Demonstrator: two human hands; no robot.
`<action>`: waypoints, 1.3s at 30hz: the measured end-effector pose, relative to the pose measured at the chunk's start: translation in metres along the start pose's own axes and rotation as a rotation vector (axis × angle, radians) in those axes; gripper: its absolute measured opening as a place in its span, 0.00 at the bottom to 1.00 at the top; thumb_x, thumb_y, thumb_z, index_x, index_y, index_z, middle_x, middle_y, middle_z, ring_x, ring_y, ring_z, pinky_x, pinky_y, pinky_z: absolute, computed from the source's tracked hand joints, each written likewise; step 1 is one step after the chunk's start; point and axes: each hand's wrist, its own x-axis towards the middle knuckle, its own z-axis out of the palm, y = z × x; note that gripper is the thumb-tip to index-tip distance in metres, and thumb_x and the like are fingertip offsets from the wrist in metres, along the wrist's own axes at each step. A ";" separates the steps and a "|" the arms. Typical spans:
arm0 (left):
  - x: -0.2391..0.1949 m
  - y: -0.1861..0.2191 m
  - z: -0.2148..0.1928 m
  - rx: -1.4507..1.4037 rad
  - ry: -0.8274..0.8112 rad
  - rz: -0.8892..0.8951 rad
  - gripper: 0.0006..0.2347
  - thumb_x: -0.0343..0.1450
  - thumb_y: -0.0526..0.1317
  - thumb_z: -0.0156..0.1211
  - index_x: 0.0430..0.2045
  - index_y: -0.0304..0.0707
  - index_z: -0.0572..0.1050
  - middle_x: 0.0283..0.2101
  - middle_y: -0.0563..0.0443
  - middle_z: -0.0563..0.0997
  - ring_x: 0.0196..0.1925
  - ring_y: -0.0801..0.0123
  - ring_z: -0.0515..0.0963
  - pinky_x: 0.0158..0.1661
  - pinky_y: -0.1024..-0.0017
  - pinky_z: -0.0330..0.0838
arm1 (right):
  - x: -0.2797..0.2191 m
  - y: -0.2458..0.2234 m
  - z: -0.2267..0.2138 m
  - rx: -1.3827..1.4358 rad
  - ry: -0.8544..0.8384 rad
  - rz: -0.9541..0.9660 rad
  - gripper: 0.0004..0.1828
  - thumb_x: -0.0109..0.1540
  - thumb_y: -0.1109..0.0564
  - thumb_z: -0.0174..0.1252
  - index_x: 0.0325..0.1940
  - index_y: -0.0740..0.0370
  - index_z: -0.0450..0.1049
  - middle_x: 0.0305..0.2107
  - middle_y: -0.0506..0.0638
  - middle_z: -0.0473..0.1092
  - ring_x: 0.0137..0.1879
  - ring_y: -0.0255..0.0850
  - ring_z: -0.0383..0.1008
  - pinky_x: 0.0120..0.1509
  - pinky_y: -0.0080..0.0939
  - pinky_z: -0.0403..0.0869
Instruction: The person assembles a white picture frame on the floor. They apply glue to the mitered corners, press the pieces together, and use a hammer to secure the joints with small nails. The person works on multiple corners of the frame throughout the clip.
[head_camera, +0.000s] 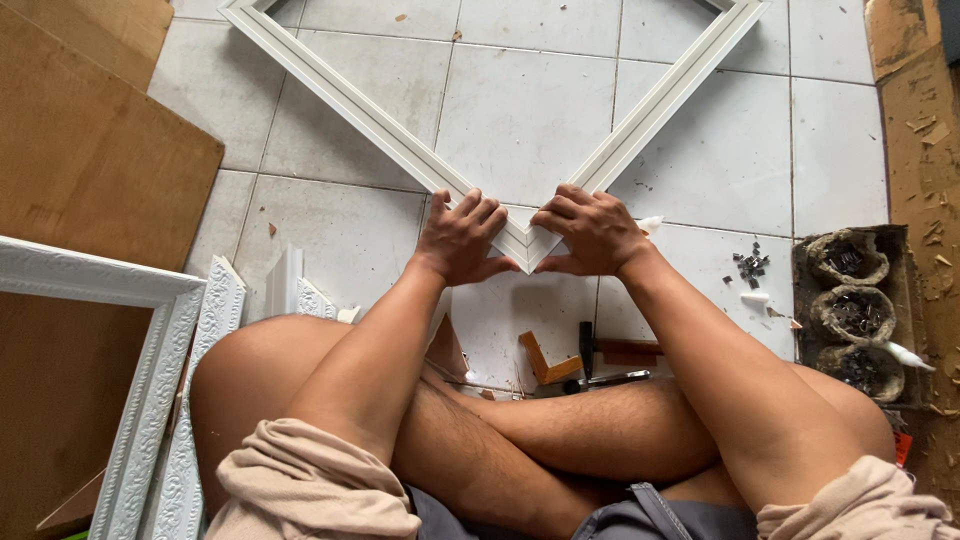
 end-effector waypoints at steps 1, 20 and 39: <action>0.000 0.000 -0.001 -0.002 0.002 0.000 0.31 0.67 0.75 0.46 0.46 0.51 0.70 0.47 0.53 0.73 0.57 0.62 0.71 0.50 0.49 0.58 | 0.000 0.000 0.000 -0.003 -0.009 0.002 0.37 0.54 0.15 0.53 0.50 0.41 0.75 0.39 0.38 0.69 0.52 0.36 0.69 0.34 0.38 0.73; -0.007 0.007 0.000 -0.037 -0.088 -0.066 0.34 0.68 0.73 0.48 0.57 0.48 0.66 0.58 0.48 0.73 0.67 0.52 0.69 0.58 0.39 0.55 | -0.006 -0.002 0.005 0.022 -0.035 0.066 0.38 0.52 0.16 0.58 0.52 0.41 0.75 0.42 0.38 0.71 0.59 0.36 0.70 0.39 0.39 0.75; -0.007 0.022 -0.014 -0.243 -0.225 -0.225 0.36 0.64 0.74 0.53 0.62 0.57 0.65 0.68 0.50 0.69 0.76 0.48 0.59 0.67 0.31 0.50 | -0.112 -0.005 0.029 0.380 0.577 1.533 0.30 0.52 0.59 0.60 0.57 0.47 0.61 0.47 0.46 0.65 0.52 0.50 0.63 0.57 0.52 0.62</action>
